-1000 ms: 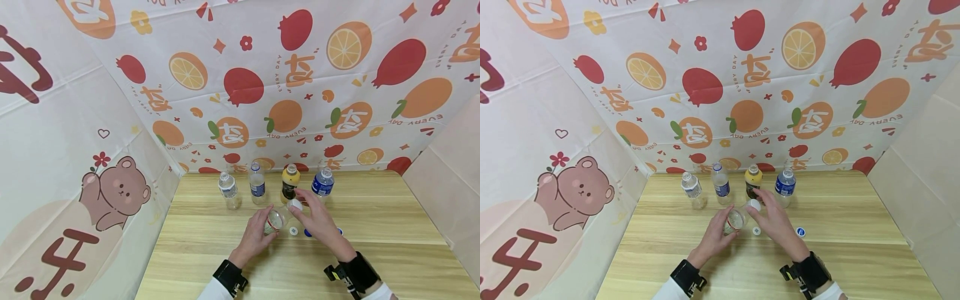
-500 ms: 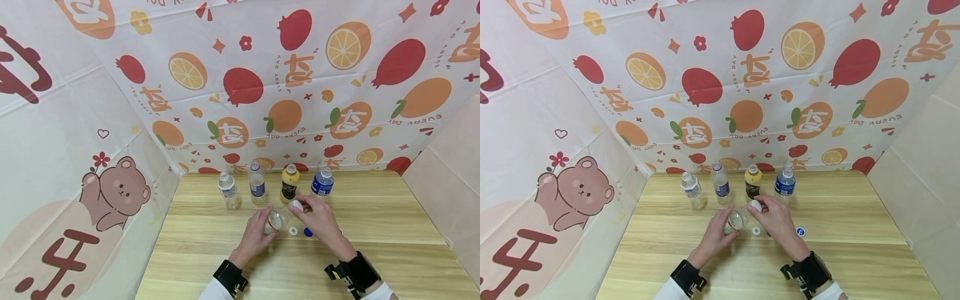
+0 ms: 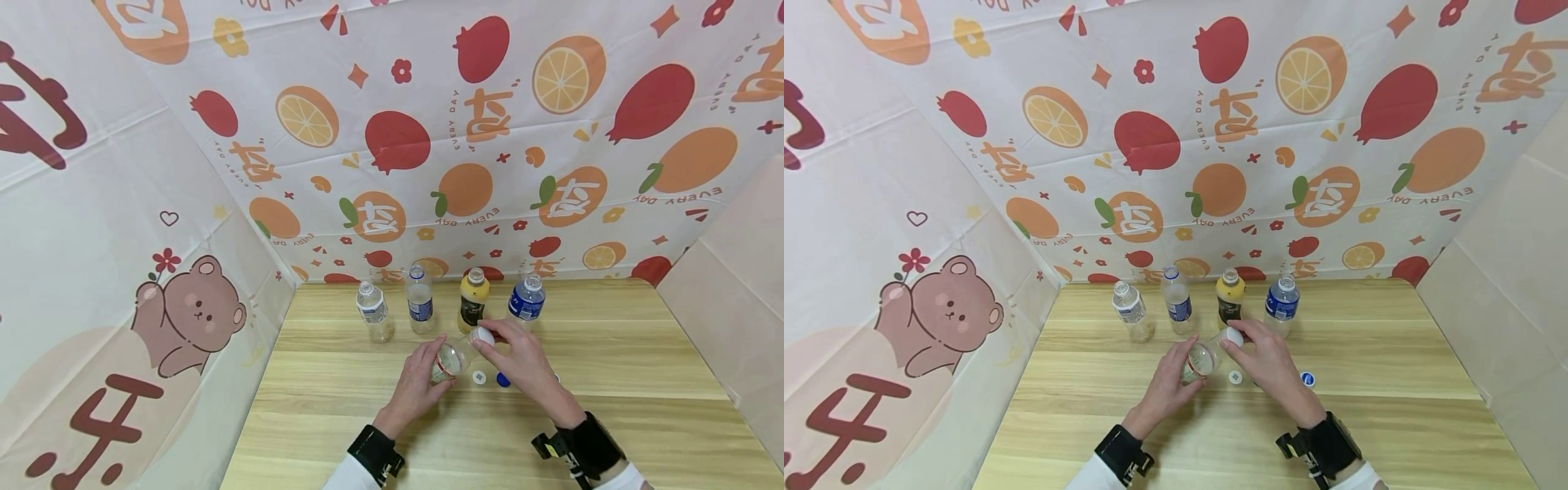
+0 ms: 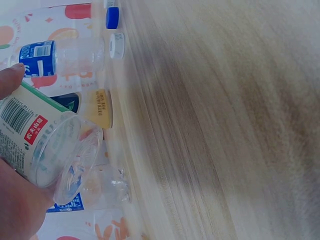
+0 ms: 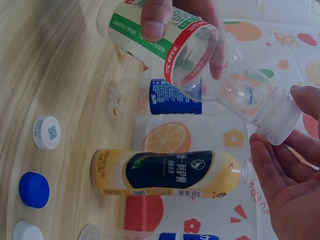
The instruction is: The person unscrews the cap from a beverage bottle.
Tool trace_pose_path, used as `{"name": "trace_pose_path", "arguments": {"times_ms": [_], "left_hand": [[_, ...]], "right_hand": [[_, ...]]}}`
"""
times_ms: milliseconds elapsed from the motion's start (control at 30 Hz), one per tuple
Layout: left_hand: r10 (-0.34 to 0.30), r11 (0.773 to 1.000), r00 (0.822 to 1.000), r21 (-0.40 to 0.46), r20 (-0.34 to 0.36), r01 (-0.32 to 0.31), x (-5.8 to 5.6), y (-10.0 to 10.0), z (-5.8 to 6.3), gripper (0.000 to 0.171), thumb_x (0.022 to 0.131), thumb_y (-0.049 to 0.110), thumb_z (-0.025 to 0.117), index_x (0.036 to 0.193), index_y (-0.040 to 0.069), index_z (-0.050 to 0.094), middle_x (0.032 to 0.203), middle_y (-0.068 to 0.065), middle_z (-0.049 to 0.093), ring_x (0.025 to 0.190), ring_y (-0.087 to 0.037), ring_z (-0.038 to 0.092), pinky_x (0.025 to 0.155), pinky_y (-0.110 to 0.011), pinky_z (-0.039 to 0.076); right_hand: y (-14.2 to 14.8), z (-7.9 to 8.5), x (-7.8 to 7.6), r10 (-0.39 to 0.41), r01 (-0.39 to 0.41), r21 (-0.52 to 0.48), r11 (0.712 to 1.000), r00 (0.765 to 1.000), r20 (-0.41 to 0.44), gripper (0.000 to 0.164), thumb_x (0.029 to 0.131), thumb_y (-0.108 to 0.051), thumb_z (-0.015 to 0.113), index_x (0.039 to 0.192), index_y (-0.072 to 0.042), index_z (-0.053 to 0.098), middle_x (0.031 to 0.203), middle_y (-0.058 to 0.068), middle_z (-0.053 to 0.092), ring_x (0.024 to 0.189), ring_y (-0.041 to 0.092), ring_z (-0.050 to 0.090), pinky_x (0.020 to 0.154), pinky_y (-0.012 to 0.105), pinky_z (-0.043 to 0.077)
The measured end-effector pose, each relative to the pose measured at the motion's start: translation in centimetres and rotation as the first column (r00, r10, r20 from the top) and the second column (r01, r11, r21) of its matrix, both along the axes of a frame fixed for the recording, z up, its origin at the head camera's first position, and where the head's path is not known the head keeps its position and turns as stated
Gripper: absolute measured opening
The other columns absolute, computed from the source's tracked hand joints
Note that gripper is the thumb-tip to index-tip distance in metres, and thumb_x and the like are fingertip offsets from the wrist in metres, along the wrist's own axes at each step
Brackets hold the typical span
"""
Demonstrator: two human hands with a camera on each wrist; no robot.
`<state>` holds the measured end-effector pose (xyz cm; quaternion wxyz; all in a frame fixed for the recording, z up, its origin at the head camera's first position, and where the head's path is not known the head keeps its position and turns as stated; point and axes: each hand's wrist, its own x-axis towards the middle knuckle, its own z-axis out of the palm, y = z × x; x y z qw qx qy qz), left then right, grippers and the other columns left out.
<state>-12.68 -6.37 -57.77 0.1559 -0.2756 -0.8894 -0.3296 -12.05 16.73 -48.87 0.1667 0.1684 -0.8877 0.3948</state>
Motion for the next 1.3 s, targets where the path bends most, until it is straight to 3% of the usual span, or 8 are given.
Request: {"name": "trace_pose_path", "arguments": {"times_ms": [100,500,1000,1133,1300], "left_hand": [[-0.003,1.000,1.000,0.000,0.004,0.003,-0.02,-0.05,-0.06,0.096,0.077,0.020,0.092,0.157,0.015,0.039,0.134,-0.008,0.060,0.116,-0.024,0.061,0.096,-0.045,0.052],[-0.009,1.000,1.000,0.012,0.014,0.009,-0.09,-0.16,-0.10,0.096,0.078,0.020,0.091,0.157,0.015,0.038,0.136,-0.008,0.059,0.118,-0.024,0.060,0.096,-0.046,0.052],[-0.016,1.000,0.999,0.014,0.034,0.016,0.00,-0.11,-0.02,0.096,0.078,0.019,0.091,0.157,0.014,0.037,0.135,-0.009,0.059,0.118,-0.024,0.060,0.097,-0.046,0.052],[-0.025,0.999,0.999,0.026,0.045,0.024,0.06,0.01,0.10,0.094,0.078,0.017,0.091,0.156,0.011,0.039,0.137,-0.010,0.058,0.119,-0.025,0.060,0.098,-0.048,0.052],[-0.022,1.000,0.999,0.018,0.040,0.022,0.02,0.11,0.25,0.092,0.078,0.017,0.092,0.154,0.008,0.041,0.136,-0.009,0.059,0.119,-0.025,0.060,0.098,-0.048,0.051]], "right_hand": [[0.06,-0.13,-0.05,0.015,-0.015,0.006,1.000,1.000,-0.014,0.036,0.092,-0.013,0.080,0.125,-0.002,0.071,0.115,0.009,0.070,0.100,0.022,0.067,0.080,0.040,0.061],[0.05,-0.30,-0.20,0.109,-0.108,0.013,0.994,0.991,-0.071,0.040,0.092,-0.003,0.075,0.131,-0.001,0.066,0.129,0.018,0.066,0.114,0.034,0.065,0.084,0.049,0.060],[0.23,-0.40,-0.28,0.154,-0.155,0.000,0.988,0.986,-0.057,0.050,0.090,0.006,0.071,0.138,-0.006,0.062,0.135,0.015,0.063,0.121,0.034,0.061,0.092,0.052,0.057],[0.10,-0.25,-0.16,0.135,-0.135,-0.006,0.991,0.991,-0.017,0.051,0.092,-0.005,0.073,0.141,-0.003,0.058,0.140,0.018,0.060,0.126,0.037,0.058,0.097,0.057,0.054],[-0.24,0.14,-0.10,0.044,-0.042,-0.017,0.999,0.991,0.127,0.055,0.099,-0.029,0.073,0.143,-0.002,0.056,0.138,0.019,0.059,0.120,0.036,0.061,0.094,0.055,0.055]]}}
